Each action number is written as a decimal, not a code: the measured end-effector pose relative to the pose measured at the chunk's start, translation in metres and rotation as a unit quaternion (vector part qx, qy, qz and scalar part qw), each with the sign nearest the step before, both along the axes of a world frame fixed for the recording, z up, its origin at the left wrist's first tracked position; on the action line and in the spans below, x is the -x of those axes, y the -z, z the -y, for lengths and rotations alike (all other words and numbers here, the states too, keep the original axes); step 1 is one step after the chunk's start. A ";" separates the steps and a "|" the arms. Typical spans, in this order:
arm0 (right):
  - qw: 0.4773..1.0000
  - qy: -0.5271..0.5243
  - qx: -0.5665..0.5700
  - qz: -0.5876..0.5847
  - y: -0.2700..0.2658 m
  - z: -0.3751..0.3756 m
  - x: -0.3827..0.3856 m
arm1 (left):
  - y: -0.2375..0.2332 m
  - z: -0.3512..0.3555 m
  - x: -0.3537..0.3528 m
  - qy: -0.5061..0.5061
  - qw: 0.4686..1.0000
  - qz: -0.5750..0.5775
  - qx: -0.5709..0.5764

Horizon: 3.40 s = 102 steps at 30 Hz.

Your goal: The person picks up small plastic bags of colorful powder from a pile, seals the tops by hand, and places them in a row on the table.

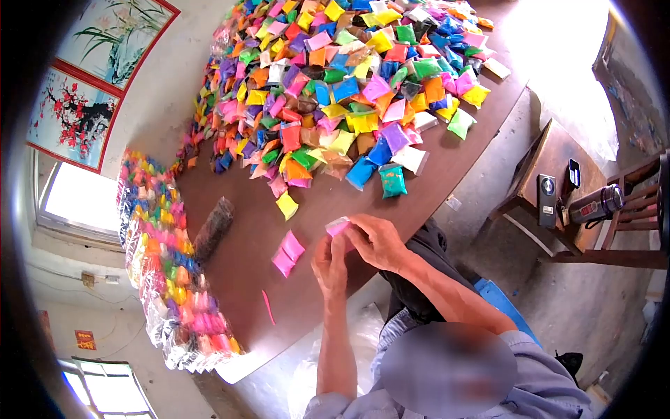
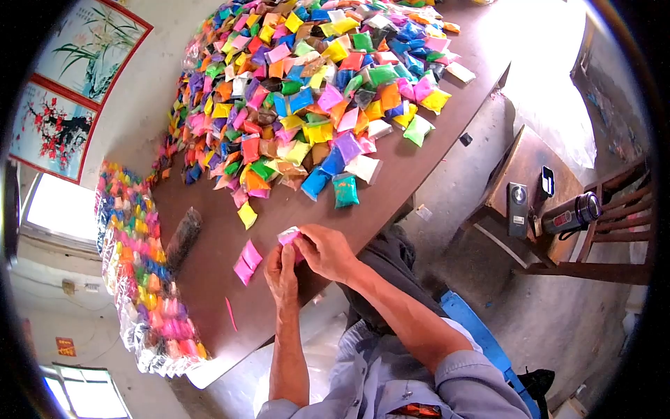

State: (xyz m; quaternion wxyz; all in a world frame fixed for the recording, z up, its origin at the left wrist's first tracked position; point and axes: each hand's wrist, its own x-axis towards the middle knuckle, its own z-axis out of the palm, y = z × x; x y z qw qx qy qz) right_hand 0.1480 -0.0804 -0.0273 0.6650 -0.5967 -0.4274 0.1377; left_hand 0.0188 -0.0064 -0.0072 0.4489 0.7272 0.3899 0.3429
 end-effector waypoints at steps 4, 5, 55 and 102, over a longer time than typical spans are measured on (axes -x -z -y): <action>1.000 -0.012 -0.008 -0.012 -0.003 0.002 0.000 | 0.004 -0.001 0.000 0.002 0.998 0.045 0.042; 1.000 -0.012 -0.007 -0.011 -0.005 0.003 0.000 | 0.005 -0.001 0.000 0.002 0.998 0.046 0.042; 1.000 0.006 0.008 0.023 -0.009 0.000 -0.001 | -0.004 0.001 0.002 0.001 1.000 -0.016 0.004; 0.998 0.002 0.056 -0.030 -0.005 0.002 -0.002 | 0.002 -0.005 0.005 0.045 0.997 -0.047 0.045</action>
